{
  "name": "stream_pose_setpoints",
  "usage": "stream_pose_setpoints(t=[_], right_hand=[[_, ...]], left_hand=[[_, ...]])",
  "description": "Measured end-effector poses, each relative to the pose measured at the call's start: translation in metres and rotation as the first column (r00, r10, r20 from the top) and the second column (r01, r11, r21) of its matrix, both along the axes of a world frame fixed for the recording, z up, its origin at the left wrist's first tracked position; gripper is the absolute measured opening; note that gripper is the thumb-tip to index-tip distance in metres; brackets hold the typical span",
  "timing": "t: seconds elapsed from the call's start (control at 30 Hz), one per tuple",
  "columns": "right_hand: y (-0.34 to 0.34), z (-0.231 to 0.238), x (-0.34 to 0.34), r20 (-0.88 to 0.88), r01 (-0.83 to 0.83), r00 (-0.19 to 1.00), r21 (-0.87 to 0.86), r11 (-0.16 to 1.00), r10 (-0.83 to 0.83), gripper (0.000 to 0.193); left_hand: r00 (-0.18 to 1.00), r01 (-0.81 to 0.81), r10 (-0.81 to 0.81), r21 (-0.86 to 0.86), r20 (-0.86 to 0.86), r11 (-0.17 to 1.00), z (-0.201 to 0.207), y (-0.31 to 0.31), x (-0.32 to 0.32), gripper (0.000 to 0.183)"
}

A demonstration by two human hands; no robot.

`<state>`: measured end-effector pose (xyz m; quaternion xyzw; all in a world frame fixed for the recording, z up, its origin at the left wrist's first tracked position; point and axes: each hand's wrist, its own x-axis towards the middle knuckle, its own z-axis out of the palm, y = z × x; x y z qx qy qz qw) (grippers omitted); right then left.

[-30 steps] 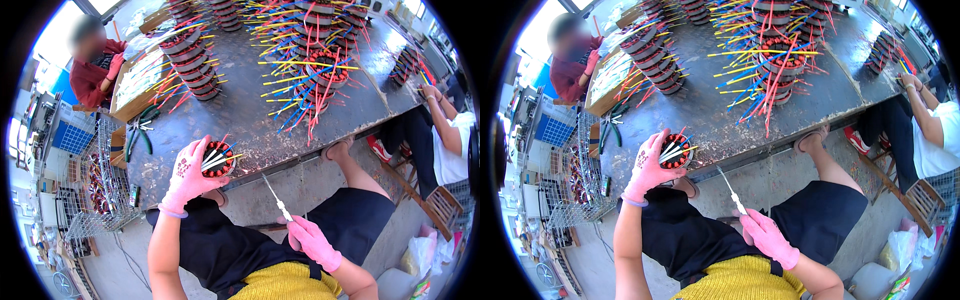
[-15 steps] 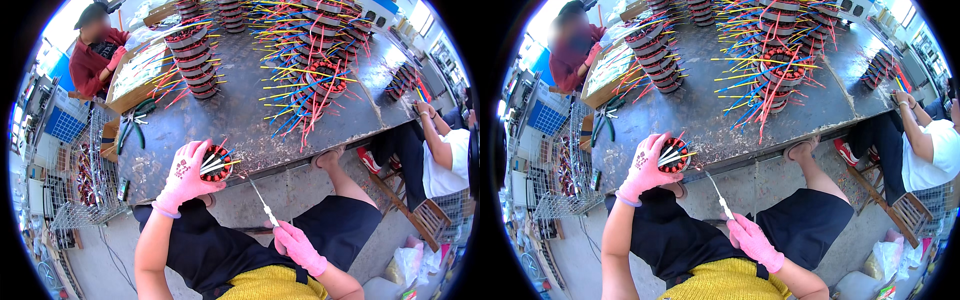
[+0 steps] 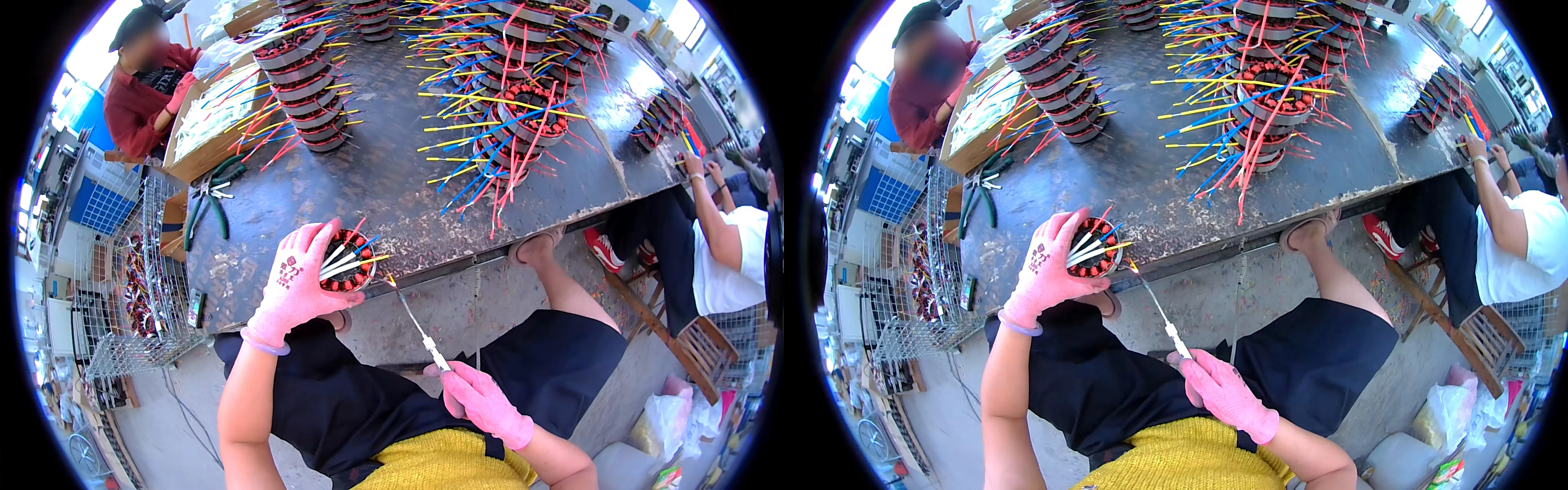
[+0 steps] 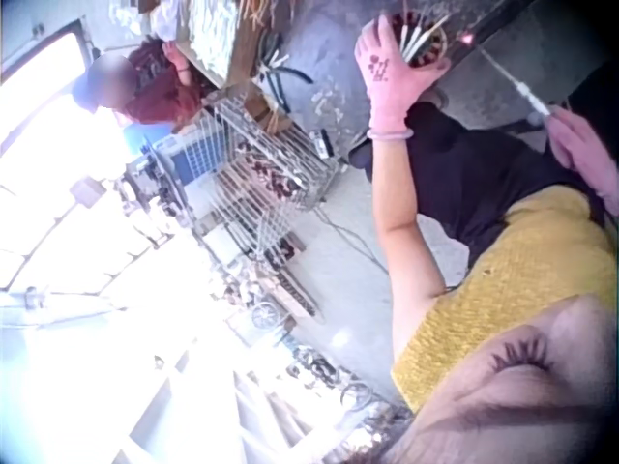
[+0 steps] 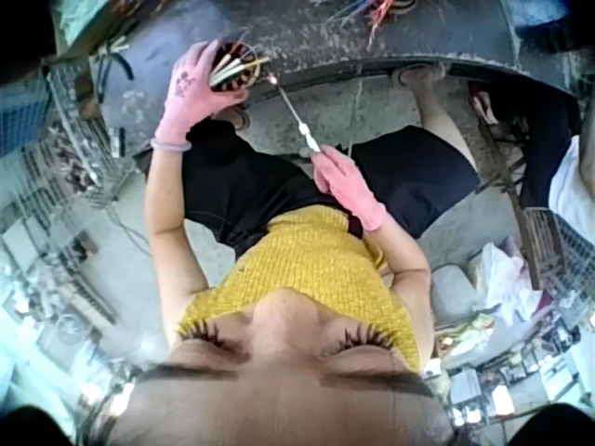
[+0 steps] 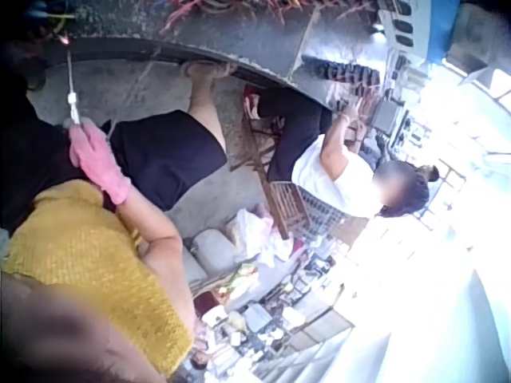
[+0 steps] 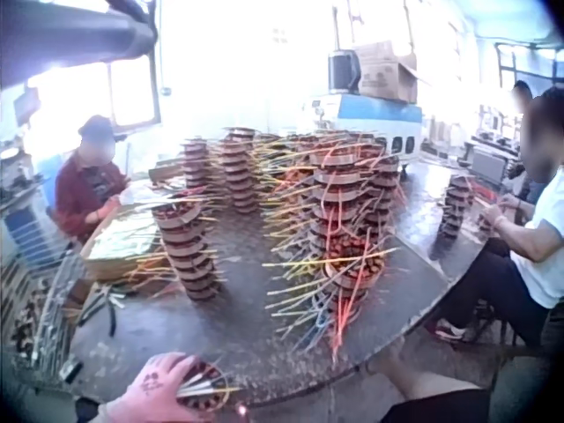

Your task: The person trims wires on a motor stator using pliers and then solders the wire ends with a soldering iron.

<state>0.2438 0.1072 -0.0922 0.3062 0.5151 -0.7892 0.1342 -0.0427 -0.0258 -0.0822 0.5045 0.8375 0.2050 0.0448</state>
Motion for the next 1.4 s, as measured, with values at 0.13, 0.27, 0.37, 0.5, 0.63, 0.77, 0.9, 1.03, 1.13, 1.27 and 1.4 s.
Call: stream_pose_setpoints(t=[0.13, 0.27, 0.37, 0.5, 0.63, 0.77, 0.9, 1.03, 1.13, 1.27, 1.4], right_hand=[[0.0, 0.004, -0.003, -0.008, -0.009, 1.0, -0.014, 1.0, 0.009, 0.038], [0.0, -0.001, 0.001, -0.03, -0.011, 0.999, -0.001, 1.0, 0.011, 0.038], [0.0, -0.005, 0.003, -0.04, -0.014, 0.999, 0.014, 1.0, 0.015, 0.037], [0.0, 0.0, 0.001, -0.025, -0.007, 1.0, -0.005, 1.0, 0.007, 0.037], [-0.002, -0.004, 0.002, -0.042, 0.014, 0.999, -0.018, 1.0, -0.015, 0.037], [-0.001, -0.002, 0.002, -0.033, -0.001, 0.999, -0.017, 1.0, 0.0, 0.038], [-0.001, -0.001, 0.002, -0.024, -0.003, 1.0, -0.008, 1.0, 0.002, 0.038], [-0.001, 0.001, 0.001, -0.017, -0.001, 1.0, -0.003, 1.0, 0.001, 0.038], [-0.001, -0.003, 0.003, -0.035, -0.004, 0.999, -0.003, 1.0, 0.004, 0.038], [-0.001, -0.005, 0.004, -0.039, -0.003, 0.999, 0.006, 1.0, 0.004, 0.037], [0.001, -0.004, 0.008, -0.02, 0.046, 0.999, -0.041, 0.998, -0.047, 0.035]], left_hand=[[1.0, 0.003, -0.003, 0.004, -0.012, 1.0, -0.001, 0.002, 0.001, 0.096], [1.0, 0.006, -0.006, -0.007, -0.01, 1.0, 0.001, 0.002, 0.001, 0.097], [0.999, 0.007, -0.007, -0.01, -0.031, 1.0, 0.001, 0.002, 0.001, 0.099], [1.0, 0.007, -0.008, -0.013, -0.029, 1.0, 0.0, 0.001, 0.001, 0.099], [1.0, 0.009, -0.01, -0.013, -0.024, 1.0, -0.001, 0.001, 0.001, 0.099], [1.0, 0.011, -0.011, -0.011, -0.021, 1.0, 0.0, 0.002, 0.001, 0.099], [1.0, 0.007, -0.007, -0.01, -0.025, 1.0, 0.0, 0.001, 0.001, 0.099], [1.0, 0.005, -0.005, -0.019, -0.02, 1.0, 0.002, 0.002, 0.002, 0.099], [1.0, 0.0, 0.0, -0.023, -0.022, 1.0, 0.002, 0.003, 0.002, 0.099], [1.0, -0.005, 0.004, -0.027, -0.024, 1.0, 0.0, 0.003, 0.002, 0.099], [1.0, -0.001, 0.0, -0.018, -0.013, 1.0, 0.001, 0.003, 0.003, 0.098]])
